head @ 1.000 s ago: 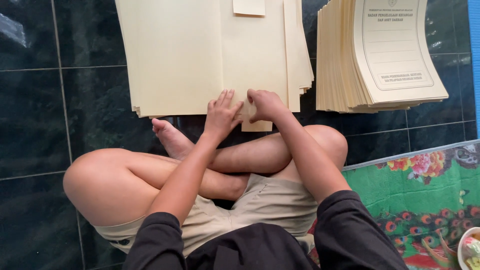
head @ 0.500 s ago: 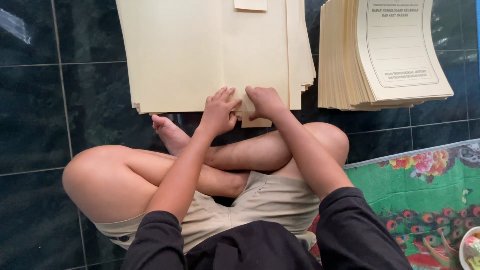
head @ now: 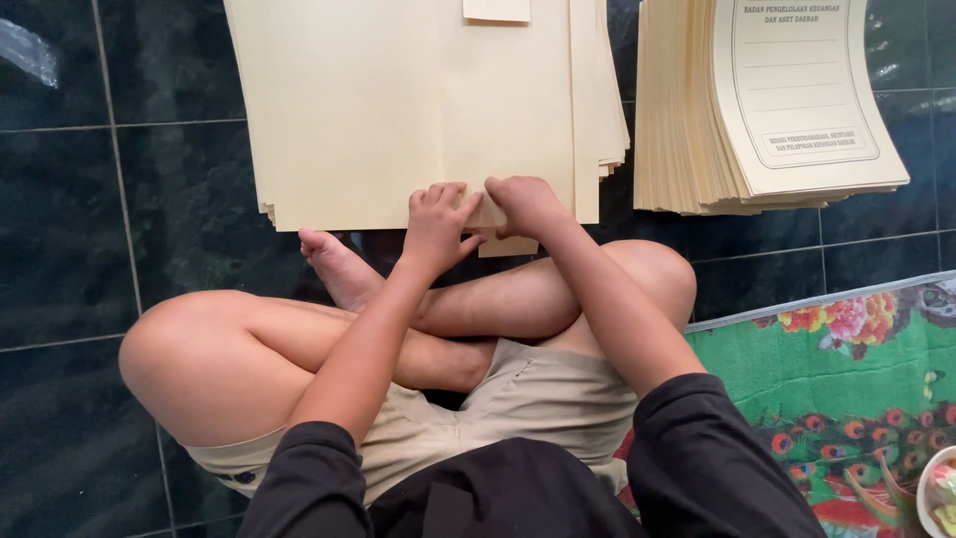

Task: Folding paper document covers along pre-scored lines and stacking them.

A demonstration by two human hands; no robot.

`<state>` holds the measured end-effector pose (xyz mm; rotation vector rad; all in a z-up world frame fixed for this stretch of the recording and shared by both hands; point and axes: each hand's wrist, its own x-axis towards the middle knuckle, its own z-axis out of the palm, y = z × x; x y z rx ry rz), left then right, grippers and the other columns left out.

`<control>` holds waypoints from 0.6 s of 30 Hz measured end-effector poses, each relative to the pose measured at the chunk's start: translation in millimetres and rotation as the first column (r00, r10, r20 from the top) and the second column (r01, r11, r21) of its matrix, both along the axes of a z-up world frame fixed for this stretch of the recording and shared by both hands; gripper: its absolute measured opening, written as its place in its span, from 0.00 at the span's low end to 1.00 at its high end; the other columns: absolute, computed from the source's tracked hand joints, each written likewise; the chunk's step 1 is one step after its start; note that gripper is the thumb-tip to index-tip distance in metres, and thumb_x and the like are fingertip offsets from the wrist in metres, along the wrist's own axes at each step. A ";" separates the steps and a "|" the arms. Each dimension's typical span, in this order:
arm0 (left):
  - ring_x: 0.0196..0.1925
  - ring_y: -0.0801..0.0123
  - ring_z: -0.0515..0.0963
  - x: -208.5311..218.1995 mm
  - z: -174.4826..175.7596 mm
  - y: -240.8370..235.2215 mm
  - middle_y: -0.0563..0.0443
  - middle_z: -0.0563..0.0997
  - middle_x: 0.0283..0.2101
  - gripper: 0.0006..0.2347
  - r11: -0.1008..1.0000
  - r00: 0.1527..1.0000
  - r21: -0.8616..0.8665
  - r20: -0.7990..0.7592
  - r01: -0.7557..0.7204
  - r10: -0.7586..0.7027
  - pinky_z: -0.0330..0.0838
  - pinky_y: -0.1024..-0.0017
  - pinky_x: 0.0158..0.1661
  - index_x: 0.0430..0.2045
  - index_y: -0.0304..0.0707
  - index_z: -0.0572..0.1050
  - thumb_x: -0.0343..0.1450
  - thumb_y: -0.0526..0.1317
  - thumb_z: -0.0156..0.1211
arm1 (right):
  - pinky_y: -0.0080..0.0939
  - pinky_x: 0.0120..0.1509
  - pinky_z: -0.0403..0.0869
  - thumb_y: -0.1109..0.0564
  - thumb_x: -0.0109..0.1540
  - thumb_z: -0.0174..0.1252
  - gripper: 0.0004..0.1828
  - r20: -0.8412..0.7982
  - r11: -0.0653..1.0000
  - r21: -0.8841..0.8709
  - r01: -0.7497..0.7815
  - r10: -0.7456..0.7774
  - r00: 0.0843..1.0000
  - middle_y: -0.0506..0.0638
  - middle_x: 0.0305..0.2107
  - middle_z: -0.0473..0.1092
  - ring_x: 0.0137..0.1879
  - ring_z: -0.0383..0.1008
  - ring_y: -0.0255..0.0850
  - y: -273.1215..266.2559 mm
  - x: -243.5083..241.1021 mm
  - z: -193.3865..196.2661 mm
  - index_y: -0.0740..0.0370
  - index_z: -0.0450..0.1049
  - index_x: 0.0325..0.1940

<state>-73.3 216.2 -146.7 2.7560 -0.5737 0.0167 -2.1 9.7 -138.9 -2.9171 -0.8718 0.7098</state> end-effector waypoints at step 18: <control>0.64 0.60 0.65 -0.4 -6.2 -2.7 0.53 0.69 0.60 0.28 0.998 0.999 -0.056 0.038 -0.031 0.033 0.58 0.54 0.60 0.58 0.55 0.75 0.63 0.54 0.72 | 0.49 0.49 0.75 0.49 0.44 0.77 0.27 -0.209 0.934 0.266 0.236 -0.183 0.961 0.45 0.23 0.75 0.41 0.79 0.49 -14.1 3.3 16.4 0.51 0.71 0.40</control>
